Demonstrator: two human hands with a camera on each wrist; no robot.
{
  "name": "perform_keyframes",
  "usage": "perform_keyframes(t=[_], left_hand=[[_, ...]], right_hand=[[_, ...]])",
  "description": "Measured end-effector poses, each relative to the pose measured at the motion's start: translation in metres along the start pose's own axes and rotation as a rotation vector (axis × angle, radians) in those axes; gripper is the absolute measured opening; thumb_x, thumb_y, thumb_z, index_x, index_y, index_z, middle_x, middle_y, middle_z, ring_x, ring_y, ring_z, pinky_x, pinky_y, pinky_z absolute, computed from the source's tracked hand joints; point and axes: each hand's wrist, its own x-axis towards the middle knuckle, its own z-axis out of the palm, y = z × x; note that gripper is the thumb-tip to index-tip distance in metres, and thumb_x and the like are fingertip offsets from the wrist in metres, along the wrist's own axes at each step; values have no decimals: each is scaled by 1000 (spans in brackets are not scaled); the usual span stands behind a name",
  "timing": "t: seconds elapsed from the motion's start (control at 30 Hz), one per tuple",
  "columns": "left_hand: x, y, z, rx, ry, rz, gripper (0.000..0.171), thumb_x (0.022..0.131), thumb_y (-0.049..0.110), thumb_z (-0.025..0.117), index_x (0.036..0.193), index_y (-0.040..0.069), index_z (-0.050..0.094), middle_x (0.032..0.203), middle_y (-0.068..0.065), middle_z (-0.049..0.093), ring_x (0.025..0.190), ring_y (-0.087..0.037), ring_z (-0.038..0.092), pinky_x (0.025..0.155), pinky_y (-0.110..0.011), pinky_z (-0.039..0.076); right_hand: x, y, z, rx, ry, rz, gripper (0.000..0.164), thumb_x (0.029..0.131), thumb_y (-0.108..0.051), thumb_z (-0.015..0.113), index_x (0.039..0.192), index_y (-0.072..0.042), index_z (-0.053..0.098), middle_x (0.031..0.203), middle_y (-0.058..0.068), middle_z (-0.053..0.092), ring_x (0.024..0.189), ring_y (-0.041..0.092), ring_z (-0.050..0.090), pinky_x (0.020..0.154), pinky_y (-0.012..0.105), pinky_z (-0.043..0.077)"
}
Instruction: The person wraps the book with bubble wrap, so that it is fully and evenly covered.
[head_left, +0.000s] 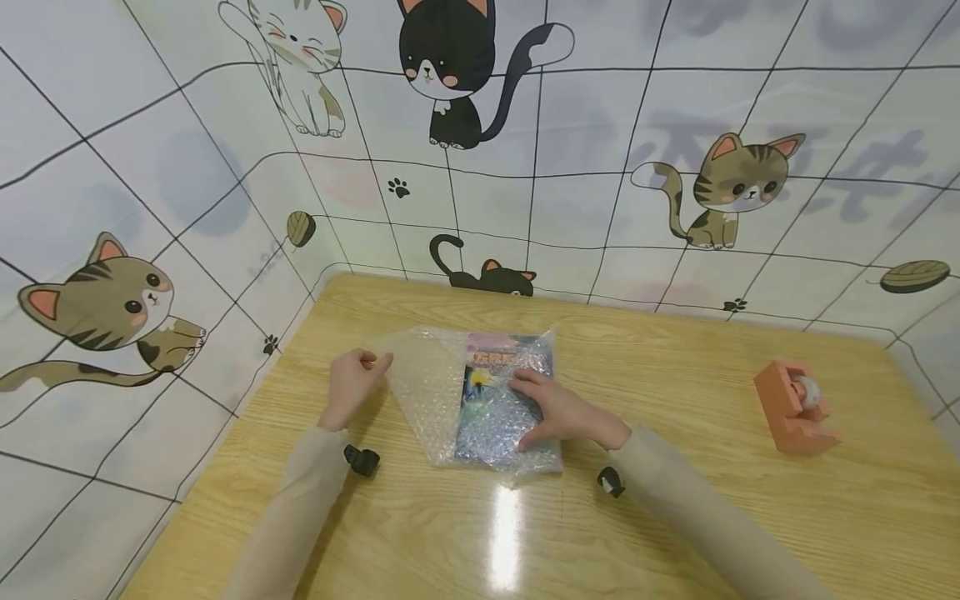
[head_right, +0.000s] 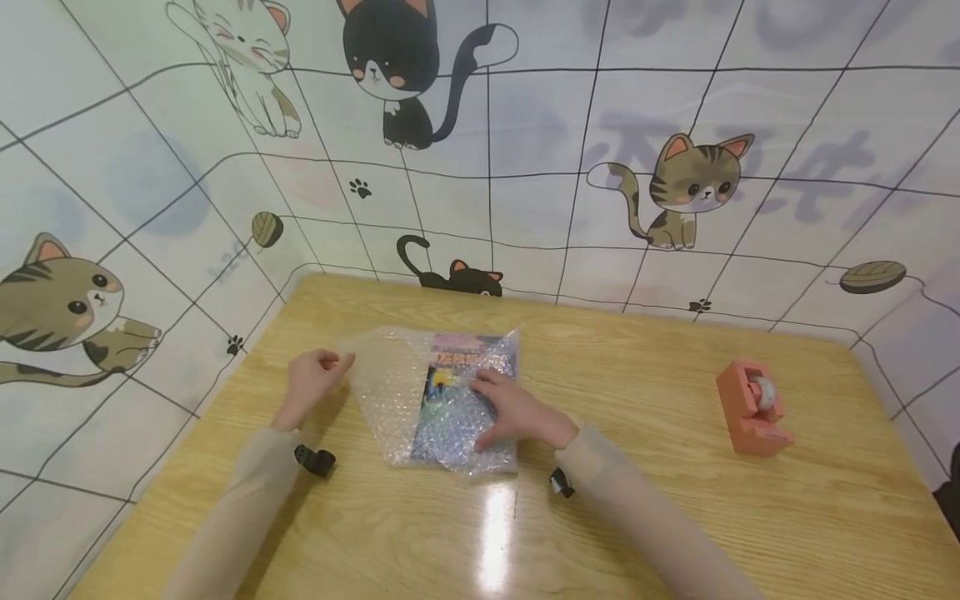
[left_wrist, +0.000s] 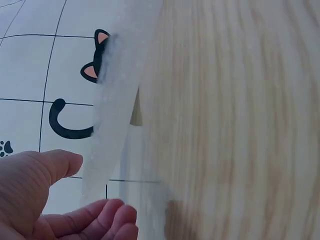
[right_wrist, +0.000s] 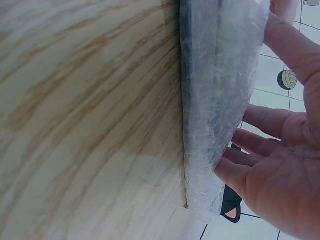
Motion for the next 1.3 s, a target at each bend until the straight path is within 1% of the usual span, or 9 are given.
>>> perform_keyframes(t=[0.07,0.2,0.3,0.43,0.6,0.73,0.9,1.1,1.3], left_hand=[[0,3,2,-41,-10,13,30,88,22,64,92,-7,66,78,-17,65,67,-24,59,63,-32,48],[2,10,6,-140,-35,-25,19,88,15,60,91,-3,66,69,-11,65,59,-22,61,55,-23,46],[3,17,7,-224,-51,-68,17,89,12,56,93,-3,64,68,-11,65,55,-21,62,52,-23,50],[3,27,7,-303,-42,-83,16,88,11,55,91,-3,64,71,-12,66,54,-15,61,53,-26,54],[4,43,6,-350,-22,-62,14,86,8,56,88,-3,64,72,-11,66,51,-7,58,51,-22,53],[3,57,7,-380,-15,-35,12,85,5,57,86,-4,64,70,-11,65,49,-6,58,49,-20,52],[2,76,14,-400,-36,25,11,86,4,57,86,-5,64,71,-13,64,50,-7,58,50,-20,51],[-2,103,29,-355,-51,115,10,86,5,59,84,-3,65,73,-13,64,53,-13,60,48,-22,51],[-6,121,54,-303,-74,273,8,84,3,63,81,-4,65,74,-13,64,62,-20,60,55,-25,52]], right_hand=[[0,0,0,3,-4,3,95,69,-33,82,140,8,34,147,28,24,134,45,25,106,55,26],[-1,1,0,5,-6,3,95,69,-33,82,140,8,34,147,28,24,134,45,24,106,55,27],[-1,1,0,7,-7,4,94,70,-32,82,140,9,34,147,29,24,134,45,24,107,55,26],[-1,0,0,17,-11,12,94,70,-30,82,140,9,33,147,29,23,134,45,23,107,55,26],[-1,0,0,24,-9,13,94,70,-31,83,140,8,33,148,28,23,135,44,23,107,54,26],[-1,2,0,29,-5,11,94,69,-31,83,140,7,34,148,27,23,135,43,23,107,54,26],[-1,5,1,31,-1,13,95,69,-33,83,140,7,34,148,27,24,135,43,24,107,54,26],[-2,5,1,44,8,2,95,69,-32,83,140,7,34,148,27,24,134,44,24,108,55,24],[-2,4,2,60,31,-7,94,67,-30,84,139,8,36,147,28,25,134,44,25,108,55,23]])
